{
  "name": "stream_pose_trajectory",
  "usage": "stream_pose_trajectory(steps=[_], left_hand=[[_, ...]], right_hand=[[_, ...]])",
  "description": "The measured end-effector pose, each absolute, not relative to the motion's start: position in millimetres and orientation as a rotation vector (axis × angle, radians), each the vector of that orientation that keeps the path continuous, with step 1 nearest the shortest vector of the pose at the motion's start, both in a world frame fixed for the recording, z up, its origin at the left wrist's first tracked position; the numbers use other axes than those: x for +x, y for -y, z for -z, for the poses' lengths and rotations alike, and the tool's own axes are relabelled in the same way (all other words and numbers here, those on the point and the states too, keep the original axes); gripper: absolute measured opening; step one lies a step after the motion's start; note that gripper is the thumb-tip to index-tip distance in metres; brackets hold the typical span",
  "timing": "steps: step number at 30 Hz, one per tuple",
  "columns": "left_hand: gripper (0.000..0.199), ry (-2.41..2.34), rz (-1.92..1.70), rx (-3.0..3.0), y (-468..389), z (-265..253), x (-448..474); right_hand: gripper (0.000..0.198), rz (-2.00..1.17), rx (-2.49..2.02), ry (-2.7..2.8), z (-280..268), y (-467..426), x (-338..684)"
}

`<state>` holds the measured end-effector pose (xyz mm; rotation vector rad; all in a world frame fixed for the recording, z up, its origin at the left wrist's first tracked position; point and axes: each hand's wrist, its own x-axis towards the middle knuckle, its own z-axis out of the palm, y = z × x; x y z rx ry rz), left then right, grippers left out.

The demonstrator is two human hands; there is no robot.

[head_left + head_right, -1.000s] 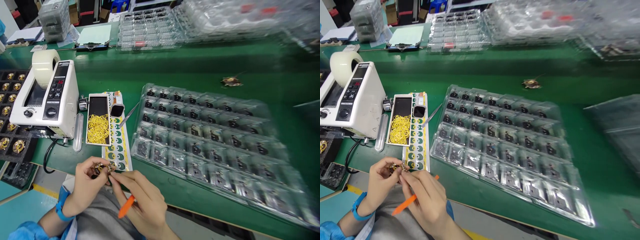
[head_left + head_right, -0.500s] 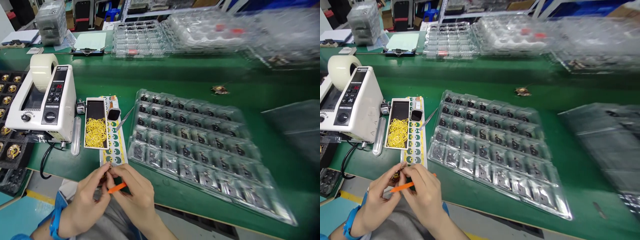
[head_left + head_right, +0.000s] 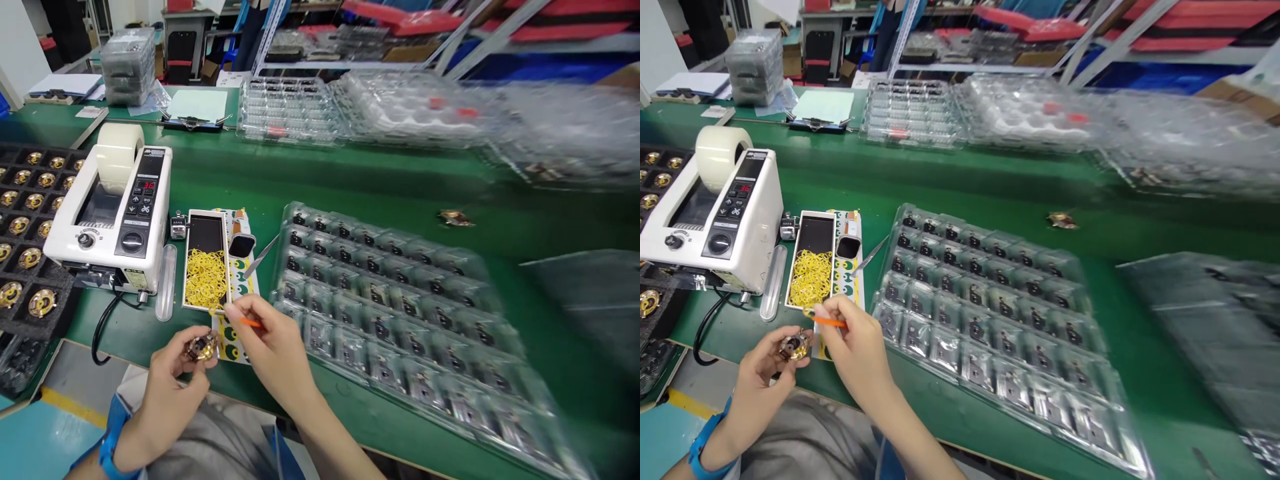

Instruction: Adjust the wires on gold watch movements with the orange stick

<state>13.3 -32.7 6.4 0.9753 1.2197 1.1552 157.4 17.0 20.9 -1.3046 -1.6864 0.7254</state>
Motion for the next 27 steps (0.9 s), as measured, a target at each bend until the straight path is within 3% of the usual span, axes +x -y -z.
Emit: stream_pose_trajectory(steps=[5,11,27], left_hand=[[0.024,-1.072,-1.188,0.746,29.5,-7.6,10.0],[0.042,-1.094,-1.172,0.664,21.6,-16.3,12.2],[0.045,-1.054,-1.245,0.730,4.7,-7.6,20.7]], right_hand=[[0.016,-0.405,-1.464,1.895,-5.1,-23.6,157.4],[0.025,-0.371,-1.426,2.026,-3.0,-21.7,169.5],[0.011,-0.385,-1.461,2.512,-54.0,-99.3,164.8]])
